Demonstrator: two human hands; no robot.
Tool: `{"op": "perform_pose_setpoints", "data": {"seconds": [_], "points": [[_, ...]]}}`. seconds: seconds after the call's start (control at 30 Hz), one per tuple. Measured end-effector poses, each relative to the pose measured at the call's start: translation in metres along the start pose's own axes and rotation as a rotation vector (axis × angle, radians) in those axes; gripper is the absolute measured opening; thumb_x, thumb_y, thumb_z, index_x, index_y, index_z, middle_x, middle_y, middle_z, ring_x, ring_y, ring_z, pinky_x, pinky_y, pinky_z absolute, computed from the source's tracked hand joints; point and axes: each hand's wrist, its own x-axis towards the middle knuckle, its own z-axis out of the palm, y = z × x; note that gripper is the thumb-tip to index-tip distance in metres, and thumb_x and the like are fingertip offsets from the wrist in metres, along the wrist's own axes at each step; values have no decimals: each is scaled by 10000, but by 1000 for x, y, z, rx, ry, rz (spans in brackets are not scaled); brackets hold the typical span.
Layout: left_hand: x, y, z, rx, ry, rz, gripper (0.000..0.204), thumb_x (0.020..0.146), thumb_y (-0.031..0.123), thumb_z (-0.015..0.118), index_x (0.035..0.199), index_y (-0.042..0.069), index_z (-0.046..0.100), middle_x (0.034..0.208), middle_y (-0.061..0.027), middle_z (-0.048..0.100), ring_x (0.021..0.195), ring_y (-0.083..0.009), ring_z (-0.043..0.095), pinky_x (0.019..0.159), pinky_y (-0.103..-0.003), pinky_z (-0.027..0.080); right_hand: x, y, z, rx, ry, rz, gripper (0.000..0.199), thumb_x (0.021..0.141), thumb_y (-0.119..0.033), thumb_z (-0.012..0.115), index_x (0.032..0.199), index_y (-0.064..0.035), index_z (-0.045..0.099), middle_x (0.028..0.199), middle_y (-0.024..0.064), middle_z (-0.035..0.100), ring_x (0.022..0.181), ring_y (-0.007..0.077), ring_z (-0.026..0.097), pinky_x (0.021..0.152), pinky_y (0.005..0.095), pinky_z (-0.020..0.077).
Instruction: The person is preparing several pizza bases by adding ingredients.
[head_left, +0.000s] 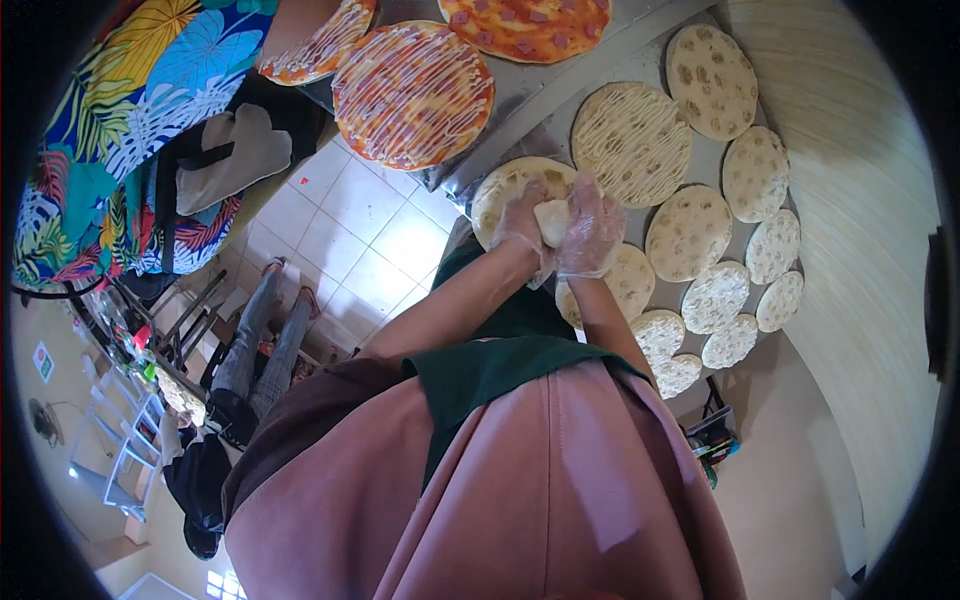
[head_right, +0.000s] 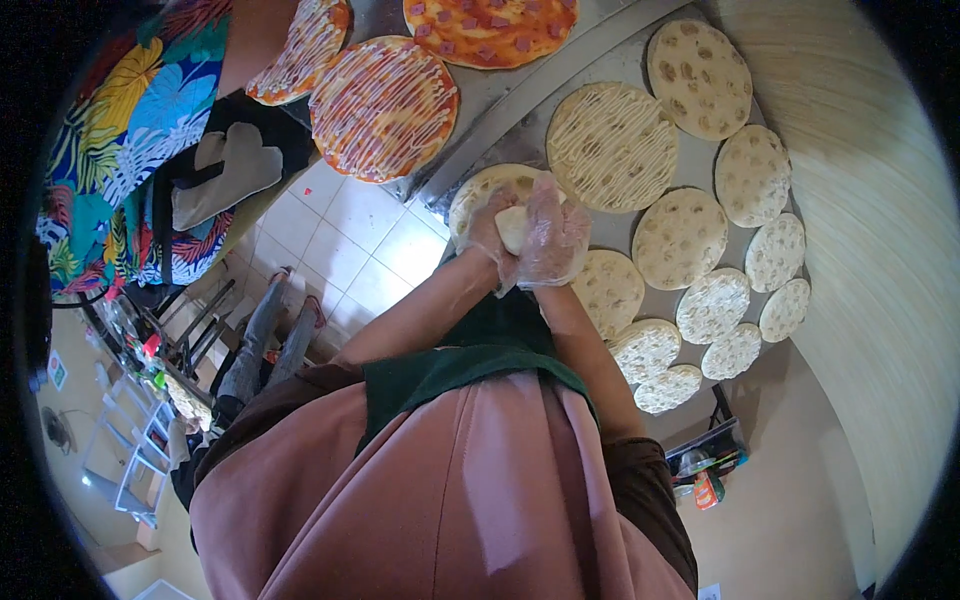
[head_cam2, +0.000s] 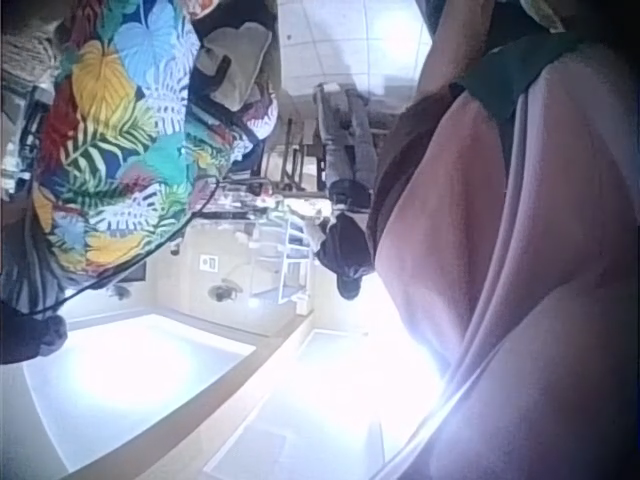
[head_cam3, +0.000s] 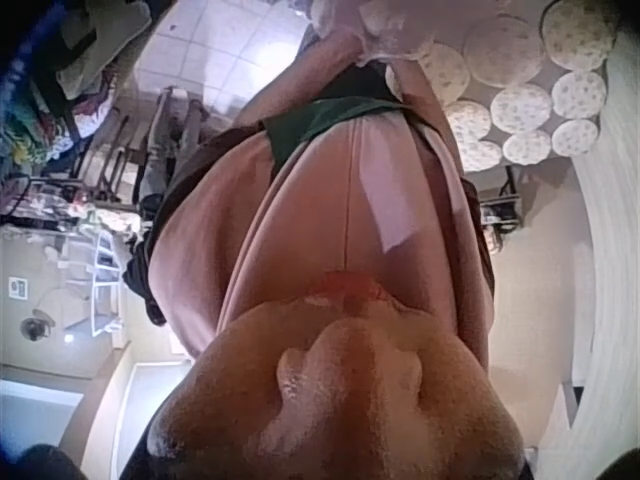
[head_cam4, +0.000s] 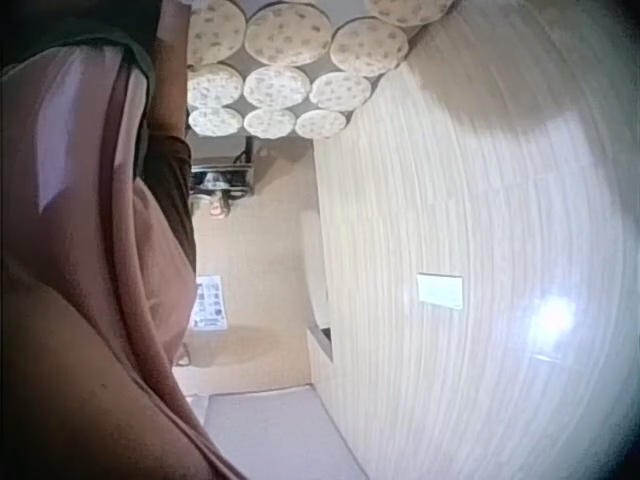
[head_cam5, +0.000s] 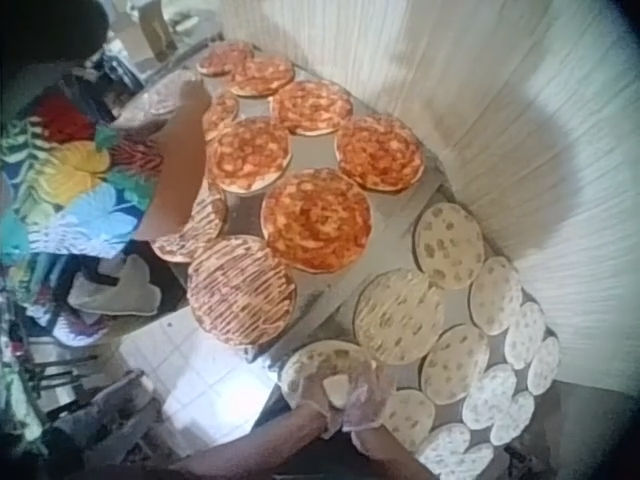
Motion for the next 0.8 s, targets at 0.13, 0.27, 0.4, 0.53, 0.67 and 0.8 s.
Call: {"op": "perform_pose_setpoints", "data": {"seconds": [0.13, 0.27, 0.4, 0.53, 0.67, 0.8], "points": [[-30, -3, -32, -45, 84, -87, 278, 876, 335, 504, 928, 69, 564, 779, -108, 601, 658, -231, 601, 593, -361, 505, -37, -3, 5, -197, -189, -96, 346, 828, -135, 536, 1162, -44, 538, 890, 150, 577, 848, 317, 519, 723, 431, 389], [-36, -4, -33, 60, 43, 17, 279, 866, 323, 512, 954, 63, 562, 788, -110, 597, 667, -223, 600, 613, -346, 501, -42, -13, -2, 145, -246, 229, 353, 836, -142, 512, 1178, -53, 525, 897, 141, 565, 872, 322, 508, 749, 440, 380], [29, -18, -13, 137, -1, 53, 283, 876, 321, 497, 992, 69, 553, 867, -100, 598, 720, -227, 605, 636, -363, 510, 3, 16, -8, 19, -178, 193, 326, 854, -178, 507, 1157, -60, 535, 881, 150, 560, 864, 323, 513, 745, 460, 390], [-34, -9, -19, 12, 22, -44, 278, 875, 314, 496, 1005, 75, 551, 899, -97, 608, 723, -249, 612, 645, -385, 513, -27, 3, -1, -78, 87, -46, 290, 867, -217, 510, 1083, -37, 578, 839, 161, 567, 775, 330, 537, 668, 451, 417], [-39, -11, -30, -105, 95, -86, 301, 845, 320, 534, 1021, 76, 541, 904, -106, 611, 744, -276, 614, 669, -393, 507, -55, -15, -3, -21, -363, 209, 350, 864, -270, 514, 1139, -57, 552, 838, 187, 585, 761, 364, 546, 714, 431, 415], [31, -29, -16, 7, 40, -37, 305, 817, 256, 562, 1044, 56, 525, 948, -156, 588, 806, -318, 595, 711, -388, 483, -19, 21, 0, -119, 17, 31, 307, 827, -213, 565, 1076, -34, 575, 846, 190, 572, 736, 374, 534, 645, 449, 423]]}}
